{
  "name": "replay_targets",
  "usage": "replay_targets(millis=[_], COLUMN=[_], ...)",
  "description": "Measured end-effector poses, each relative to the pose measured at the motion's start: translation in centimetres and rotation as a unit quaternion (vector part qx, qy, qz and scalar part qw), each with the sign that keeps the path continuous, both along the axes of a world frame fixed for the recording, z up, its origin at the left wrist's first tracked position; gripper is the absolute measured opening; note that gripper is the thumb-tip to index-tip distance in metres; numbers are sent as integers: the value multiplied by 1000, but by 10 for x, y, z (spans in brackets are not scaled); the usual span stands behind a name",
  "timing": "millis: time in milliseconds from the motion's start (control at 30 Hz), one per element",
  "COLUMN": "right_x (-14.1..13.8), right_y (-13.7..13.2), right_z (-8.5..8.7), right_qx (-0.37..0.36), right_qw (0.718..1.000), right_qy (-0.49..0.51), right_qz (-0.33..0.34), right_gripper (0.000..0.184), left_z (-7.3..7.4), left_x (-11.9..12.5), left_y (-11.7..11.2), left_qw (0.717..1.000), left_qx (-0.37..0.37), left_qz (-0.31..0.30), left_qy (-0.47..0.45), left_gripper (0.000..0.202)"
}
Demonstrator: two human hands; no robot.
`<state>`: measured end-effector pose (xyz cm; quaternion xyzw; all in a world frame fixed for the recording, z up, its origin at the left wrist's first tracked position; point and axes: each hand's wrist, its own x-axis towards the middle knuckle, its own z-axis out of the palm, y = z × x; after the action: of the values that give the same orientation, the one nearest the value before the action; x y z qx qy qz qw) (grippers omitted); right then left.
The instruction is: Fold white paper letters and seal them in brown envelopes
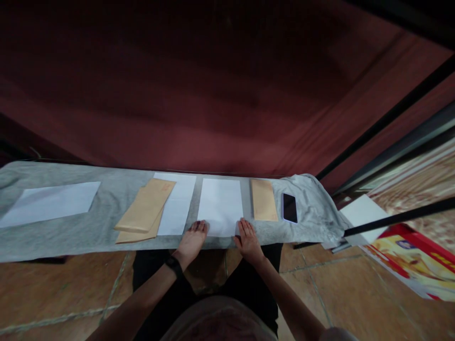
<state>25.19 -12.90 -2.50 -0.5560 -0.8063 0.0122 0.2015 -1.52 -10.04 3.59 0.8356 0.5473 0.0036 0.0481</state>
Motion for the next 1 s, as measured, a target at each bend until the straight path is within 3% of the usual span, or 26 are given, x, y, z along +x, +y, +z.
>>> replay_targets(millis=[133, 233, 367, 467, 633, 800, 900, 1000], right_x=[14, 26, 34, 31, 20, 14, 13, 10], right_y=[0, -2, -4, 0, 17, 36, 47, 61], right_z=[3, 0, -3, -2, 7, 14, 17, 21], right_qx=[-35, -49, -51, -52, -64, -98, -119, -128], right_qw=[995, 982, 961, 951, 943, 940, 932, 929], right_qy=[91, 184, 270, 305, 323, 327, 340, 347], right_qz=[33, 22, 7, 20, 48, -14, -49, -29], right_gripper=[60, 58, 59, 60, 47, 25, 26, 28], left_z=[10, 16, 21, 20, 0, -23, -22, -15], left_x=[-13, -25, -36, -41, -49, -54, -48, -37], left_y=[-2, -13, -28, -31, -17, 7, 20, 33], left_qw=[998, 990, 960, 934, 906, 876, 873, 876], left_qx=[-10, -21, -31, -42, -72, -67, -56, -36], left_qz=[11, -3, -49, -41, 30, 123, 166, 206], left_qy=[-54, -142, -273, -352, -416, -462, -455, -434], left_gripper=[44, 36, 31, 29, 33, 47, 41, 30])
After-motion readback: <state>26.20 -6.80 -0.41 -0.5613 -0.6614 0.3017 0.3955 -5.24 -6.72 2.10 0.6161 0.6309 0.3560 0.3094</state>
